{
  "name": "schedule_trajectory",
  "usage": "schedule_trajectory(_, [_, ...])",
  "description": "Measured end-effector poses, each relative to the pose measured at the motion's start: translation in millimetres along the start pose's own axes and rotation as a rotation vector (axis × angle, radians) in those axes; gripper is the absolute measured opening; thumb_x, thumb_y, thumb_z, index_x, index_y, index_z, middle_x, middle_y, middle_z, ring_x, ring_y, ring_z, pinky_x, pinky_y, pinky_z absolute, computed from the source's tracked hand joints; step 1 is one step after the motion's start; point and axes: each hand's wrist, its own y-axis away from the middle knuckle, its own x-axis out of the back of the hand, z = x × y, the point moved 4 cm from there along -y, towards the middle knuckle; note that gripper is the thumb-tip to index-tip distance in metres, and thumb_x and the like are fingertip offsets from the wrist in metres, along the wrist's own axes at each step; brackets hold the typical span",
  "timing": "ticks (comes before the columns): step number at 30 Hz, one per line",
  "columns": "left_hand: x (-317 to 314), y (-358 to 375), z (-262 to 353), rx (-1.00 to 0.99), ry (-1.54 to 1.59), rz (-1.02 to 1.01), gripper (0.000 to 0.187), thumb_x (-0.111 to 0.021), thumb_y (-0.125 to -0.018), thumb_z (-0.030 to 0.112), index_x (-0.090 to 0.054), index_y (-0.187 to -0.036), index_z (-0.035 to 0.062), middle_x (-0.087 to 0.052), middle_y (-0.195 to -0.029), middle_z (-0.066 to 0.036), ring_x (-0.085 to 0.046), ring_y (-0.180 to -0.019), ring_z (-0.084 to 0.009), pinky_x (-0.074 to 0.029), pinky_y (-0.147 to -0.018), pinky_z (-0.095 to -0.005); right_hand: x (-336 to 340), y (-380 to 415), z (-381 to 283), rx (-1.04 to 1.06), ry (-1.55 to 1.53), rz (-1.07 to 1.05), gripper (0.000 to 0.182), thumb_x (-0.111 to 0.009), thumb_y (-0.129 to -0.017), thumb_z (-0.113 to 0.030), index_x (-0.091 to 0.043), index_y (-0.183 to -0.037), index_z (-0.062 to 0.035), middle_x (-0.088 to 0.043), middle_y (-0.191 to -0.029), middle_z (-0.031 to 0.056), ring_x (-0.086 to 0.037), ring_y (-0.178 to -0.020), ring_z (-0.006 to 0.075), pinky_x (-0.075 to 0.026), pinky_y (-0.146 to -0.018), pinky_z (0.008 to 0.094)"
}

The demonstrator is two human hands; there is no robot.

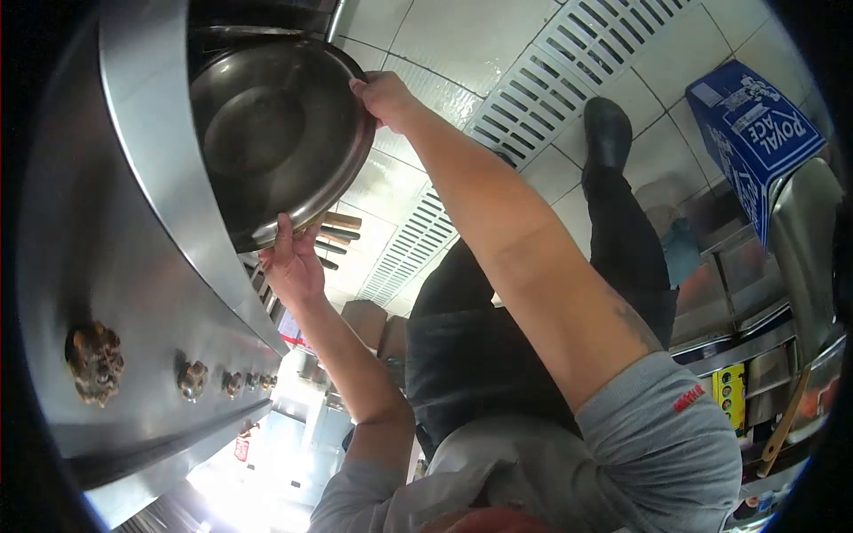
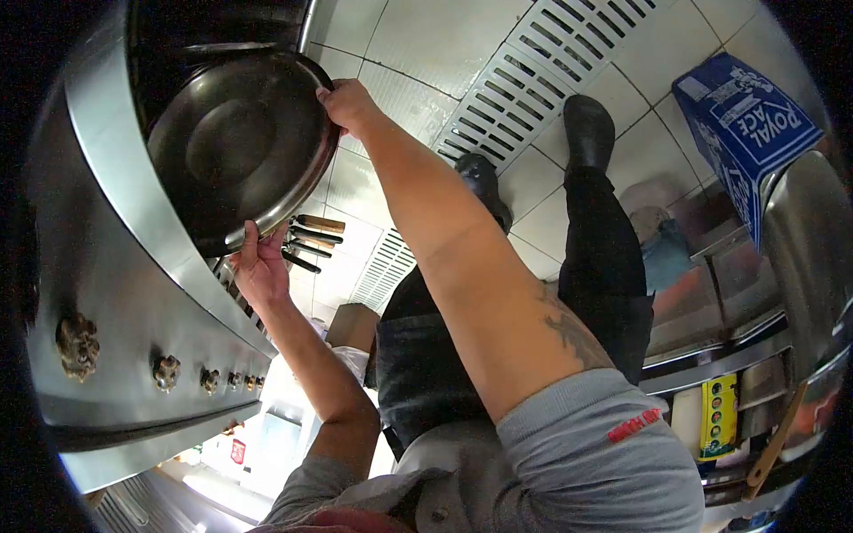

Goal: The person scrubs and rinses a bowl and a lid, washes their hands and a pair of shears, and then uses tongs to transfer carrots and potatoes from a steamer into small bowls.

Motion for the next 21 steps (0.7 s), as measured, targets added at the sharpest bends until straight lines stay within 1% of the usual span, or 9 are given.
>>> schedule_trajectory(1, [-2.9,-1.6,-0.8,0.016,0.003,-0.023,0.02,-0.066,-0.094,-0.001,-0.067,-0.114,0.0009,-0.069,-0.117,-0.017,-0.071,-0.101,-0.0272,-0.059,-0.096,-0.0516,0.4,-1.0,-2.2,0.01,-0.056,-0.006,0.042,-0.055,-0.102,-0.035,-0.069,-0.108,0.0041,-0.07,-0.087,0.0271,-0.072,-0.067,0.0363,-0.062,-0.063,0.0417])
schedule_trajectory(4, [6.2,-27.1,-0.2,0.076,-0.037,-0.018,0.016,-0.062,-0.098,0.004,-0.067,-0.112,-0.0009,-0.07,-0.115,-0.017,-0.072,-0.099,-0.0272,-0.06,-0.095,-0.0514,-1.3,-8.8,-32.6,0.117,0.274,0.018,0.038,-0.057,-0.103,-0.032,-0.068,-0.102,0.0042,-0.071,-0.091,0.0172,-0.07,-0.069,0.0297,-0.059,-0.058,0.0413])
schedule_trajectory(7, [16.3,-65.3,14.2,0.018,-0.021,-0.025,0.021,-0.056,-0.102,0.011,-0.063,-0.115,-0.0045,-0.072,-0.111,-0.018,-0.071,-0.099,-0.0291,-0.06,-0.09,-0.0491,-25.0,-51.7,-30.9,0.206,0.295,-0.004,0.043,-0.054,-0.103,-0.037,-0.067,-0.106,0.0043,-0.069,-0.086,0.0188,-0.069,-0.067,0.0306,-0.057,-0.053,0.0393])
schedule_trajectory(10, [28.2,-82.2,24.0,-0.019,0.004,-0.006,0.024,-0.055,-0.102,0.01,-0.06,-0.118,-0.0054,-0.07,-0.112,-0.019,-0.07,-0.098,-0.0307,-0.06,-0.087,-0.0486,-33.4,-47.5,-26.3,0.191,0.278,-0.006,0.037,-0.057,-0.1,-0.032,-0.067,-0.112,0.0018,-0.07,-0.085,0.0232,-0.071,-0.077,0.035,-0.061,-0.067,0.038])
schedule_trajectory(13, [58.0,-70.9,4.6,-0.012,0.037,0.013,0.029,-0.06,-0.098,0.006,-0.058,-0.125,-0.0051,-0.067,-0.122,-0.021,-0.07,-0.101,-0.0316,-0.06,-0.088,-0.0516,-28.2,-1.1,-22.6,-0.035,0.142,0.0,0.041,-0.055,-0.102,-0.037,-0.067,-0.114,-0.0003,-0.071,-0.09,0.0248,-0.071,-0.08,0.0387,-0.06,-0.072,0.0431])
schedule_trajectory(17, [38.2,-45.5,9.3,-0.09,-0.13,0.108,0.035,-0.062,-0.096,0.003,-0.056,-0.13,-0.0049,-0.065,-0.126,-0.019,-0.068,-0.108,-0.0326,-0.059,-0.095,-0.052,-36.9,-18.0,3.8,0.146,0.245,0.105,0.044,-0.049,-0.105,-0.038,-0.069,-0.106,0.0015,-0.07,-0.09,0.0255,-0.07,-0.088,0.0406,-0.058,-0.079,0.0468])
schedule_trajectory(18, [38.7,-46.4,11.0,-0.096,-0.22,0.134,0.036,-0.062,-0.097,0.003,-0.055,-0.131,-0.0048,-0.064,-0.128,-0.018,-0.066,-0.113,-0.0325,-0.058,-0.097,-0.0514,-37.5,-20.5,0.4,0.157,0.319,0.072,0.044,-0.049,-0.105,-0.037,-0.068,-0.107,0.0025,-0.07,-0.089,0.0235,-0.07,-0.082,0.0366,-0.058,-0.071,0.0439])
schedule_trajectory(20, [34.1,-62.6,4.4,-0.088,-0.059,0.193,0.035,-0.062,-0.097,0.004,-0.056,-0.131,-0.0048,-0.063,-0.13,-0.018,-0.064,-0.116,-0.0312,-0.058,-0.097,-0.05,-33.8,-33.6,-14.4,0.195,0.479,0.007,0.044,-0.05,-0.105,-0.036,-0.067,-0.109,0.0043,-0.07,-0.088,0.0194,-0.071,-0.072,0.0285,-0.058,-0.055,0.0381])
schedule_trajectory(21, [45.1,-76.2,6.5,-0.139,-0.262,0.149,0.036,-0.063,-0.097,0.006,-0.055,-0.131,-0.0047,-0.063,-0.129,-0.018,-0.063,-0.116,-0.0304,-0.057,-0.097,-0.0491,-36.7,-60.5,-11.8,0.253,0.484,-0.028,0.044,-0.051,-0.104,-0.036,-0.067,-0.107,0.0042,-0.07,-0.087,0.0185,-0.071,-0.072,0.0283,-0.058,-0.055,0.0377])
